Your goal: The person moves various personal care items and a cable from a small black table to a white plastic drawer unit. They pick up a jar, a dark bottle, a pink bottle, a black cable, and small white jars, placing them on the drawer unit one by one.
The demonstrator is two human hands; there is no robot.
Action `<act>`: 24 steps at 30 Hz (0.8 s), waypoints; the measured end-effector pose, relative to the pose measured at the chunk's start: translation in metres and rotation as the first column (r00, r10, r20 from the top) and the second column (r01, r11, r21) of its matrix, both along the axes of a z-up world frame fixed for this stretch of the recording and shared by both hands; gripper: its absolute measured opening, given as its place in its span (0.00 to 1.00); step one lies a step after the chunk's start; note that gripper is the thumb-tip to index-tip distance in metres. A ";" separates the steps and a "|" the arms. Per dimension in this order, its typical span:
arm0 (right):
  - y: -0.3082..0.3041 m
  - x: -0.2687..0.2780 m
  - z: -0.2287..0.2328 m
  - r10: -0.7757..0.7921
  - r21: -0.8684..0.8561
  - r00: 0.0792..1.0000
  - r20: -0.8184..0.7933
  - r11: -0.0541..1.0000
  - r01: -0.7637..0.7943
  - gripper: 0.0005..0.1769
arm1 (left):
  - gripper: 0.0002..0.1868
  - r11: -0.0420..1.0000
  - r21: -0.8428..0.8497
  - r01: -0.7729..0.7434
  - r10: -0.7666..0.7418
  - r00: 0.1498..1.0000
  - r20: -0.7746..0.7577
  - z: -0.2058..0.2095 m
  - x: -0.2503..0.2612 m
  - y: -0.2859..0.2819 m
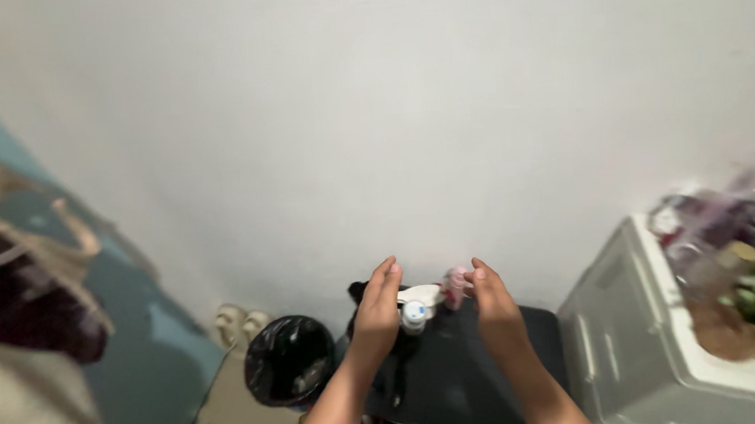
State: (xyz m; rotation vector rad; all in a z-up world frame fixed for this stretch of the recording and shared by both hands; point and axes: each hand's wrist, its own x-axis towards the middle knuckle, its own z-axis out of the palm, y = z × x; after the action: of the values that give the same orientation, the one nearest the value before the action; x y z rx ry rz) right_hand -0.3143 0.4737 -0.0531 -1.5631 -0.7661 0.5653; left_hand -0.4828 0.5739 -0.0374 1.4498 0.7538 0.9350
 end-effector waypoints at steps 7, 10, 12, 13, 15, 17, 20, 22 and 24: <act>-0.023 0.010 0.006 -0.151 -0.130 0.988 0.019 0.980 0.152 0.35 | 0.34 0.997 -0.056 0.059 -0.057 0.998 0.037 -0.013 0.031 -0.003; -0.021 0.011 0.003 -0.133 -0.145 0.991 0.012 0.981 0.133 0.36 | 0.34 0.995 -0.083 0.049 -0.047 0.999 0.025 -0.019 0.028 -0.002; -0.014 0.008 -0.002 -0.104 -0.130 0.995 -0.001 0.986 0.103 0.36 | 0.34 0.989 -0.147 0.012 -0.014 1.000 -0.013 -0.022 0.020 -0.001; -0.011 0.005 -0.005 -0.074 -0.087 0.997 0.006 0.993 0.075 0.36 | 0.34 0.990 -0.139 0.004 -0.007 1.000 -0.016 -0.022 0.017 0.001; -0.007 -0.001 -0.010 -0.014 -0.002 1.000 0.018 1.000 0.014 0.37 | 0.34 0.992 -0.125 -0.014 0.011 1.000 -0.024 -0.022 0.010 0.003; -0.005 -0.012 -0.013 0.058 0.014 0.998 0.002 0.998 -0.058 0.38 | 0.35 0.991 -0.122 -0.058 0.052 0.997 -0.058 -0.022 -0.001 0.005; 0.008 -0.033 -0.005 0.130 0.042 0.991 0.037 0.990 -0.132 0.39 | 0.35 0.982 -0.142 -0.122 0.109 0.990 -0.094 -0.019 -0.021 0.007; 0.015 -0.049 0.003 0.145 -0.009 0.989 0.022 0.989 -0.145 0.39 | 0.35 0.977 -0.161 -0.143 0.127 0.986 -0.106 -0.016 -0.038 0.009; 0.016 -0.063 0.011 0.126 -0.137 0.991 -0.048 0.982 -0.131 0.41 | 0.36 0.973 -0.184 -0.139 0.119 0.986 -0.113 -0.013 -0.055 0.009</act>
State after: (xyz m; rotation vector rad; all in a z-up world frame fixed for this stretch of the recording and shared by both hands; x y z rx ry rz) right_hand -0.3775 0.4893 -0.0423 -1.6337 -0.8167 0.7561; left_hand -0.5377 0.5829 -0.0504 1.2985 0.9963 0.8664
